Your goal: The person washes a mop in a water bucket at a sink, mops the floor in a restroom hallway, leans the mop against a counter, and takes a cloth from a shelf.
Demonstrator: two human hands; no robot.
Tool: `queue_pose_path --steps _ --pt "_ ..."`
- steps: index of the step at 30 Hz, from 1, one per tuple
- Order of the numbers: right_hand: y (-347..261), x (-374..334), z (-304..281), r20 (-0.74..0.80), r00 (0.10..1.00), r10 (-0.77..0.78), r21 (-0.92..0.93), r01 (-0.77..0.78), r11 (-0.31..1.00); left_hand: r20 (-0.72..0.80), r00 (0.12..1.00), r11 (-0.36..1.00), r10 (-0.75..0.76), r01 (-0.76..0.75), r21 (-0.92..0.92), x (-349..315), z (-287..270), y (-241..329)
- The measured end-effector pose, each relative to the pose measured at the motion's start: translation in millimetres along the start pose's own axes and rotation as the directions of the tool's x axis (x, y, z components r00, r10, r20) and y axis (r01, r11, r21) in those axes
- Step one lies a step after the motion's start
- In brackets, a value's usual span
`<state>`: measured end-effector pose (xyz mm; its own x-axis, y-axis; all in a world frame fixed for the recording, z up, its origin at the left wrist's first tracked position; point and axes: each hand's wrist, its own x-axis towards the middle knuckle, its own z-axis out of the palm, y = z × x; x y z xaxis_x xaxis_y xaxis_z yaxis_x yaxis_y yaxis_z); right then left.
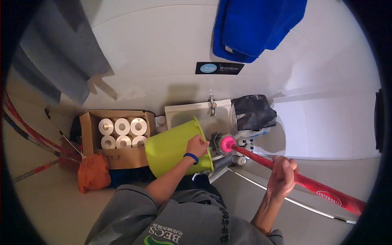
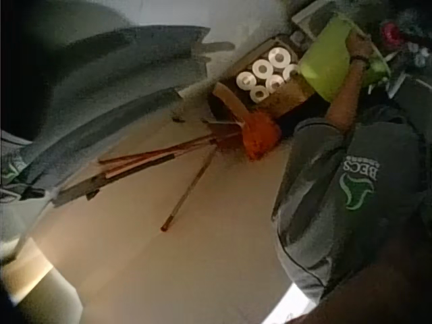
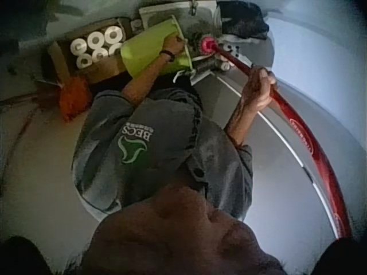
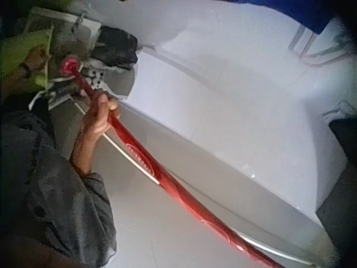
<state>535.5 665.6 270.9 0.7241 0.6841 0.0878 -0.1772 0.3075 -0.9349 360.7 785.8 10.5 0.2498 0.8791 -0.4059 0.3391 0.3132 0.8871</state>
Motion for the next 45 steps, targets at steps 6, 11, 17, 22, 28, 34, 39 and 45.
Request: queue_pose_path --steps 6,11,17,22,28,34,39,45 --pt "4.8 5.3 -17.7 0.005 1.0 -0.006 0.053 0.005 0.999 0.004 1.0 0.999 0.008 -0.008 0.038 -2.2 2.3 7.7" --pt "10.2 4.6 -24.8 -0.012 1.0 -0.006 0.059 0.006 0.998 0.018 1.0 1.0 -0.013 0.012 0.019 5.9 6.6 -7.6" --pt "25.2 8.6 -73.1 -0.136 0.991 0.005 -0.074 -0.015 0.997 -0.023 0.997 0.994 -0.075 0.073 -0.078 9.5 -17.8 -3.1" --pt "82.6 8.6 -128.5 -0.201 0.979 -0.047 -0.259 -0.007 0.966 -0.052 0.988 0.957 -0.147 0.128 -0.259 24.2 -42.7 3.5" --pt "134.3 0.8 -139.7 -0.146 0.989 -0.002 -0.569 -0.083 0.818 0.02 0.976 0.901 -0.219 0.21 -0.38 19.0 -74.9 16.0" --pt "142.6 9.9 -151.1 -0.158 0.986 0.042 -0.346 -0.095 0.933 0.015 0.981 0.932 -0.192 0.187 -0.311 14.4 -67.2 3.8" --pt "137.1 14.7 -159.2 -0.209 0.978 0.026 -0.329 -0.095 0.939 0.045 0.98 0.94 -0.193 0.198 -0.279 15.2 -60.7 1.5" --pt "131.4 17.7 -158.2 -0.246 0.968 0.043 -0.277 -0.113 0.954 0.063 0.98 0.947 -0.189 0.199 -0.25 16.4 -56.4 9.0"
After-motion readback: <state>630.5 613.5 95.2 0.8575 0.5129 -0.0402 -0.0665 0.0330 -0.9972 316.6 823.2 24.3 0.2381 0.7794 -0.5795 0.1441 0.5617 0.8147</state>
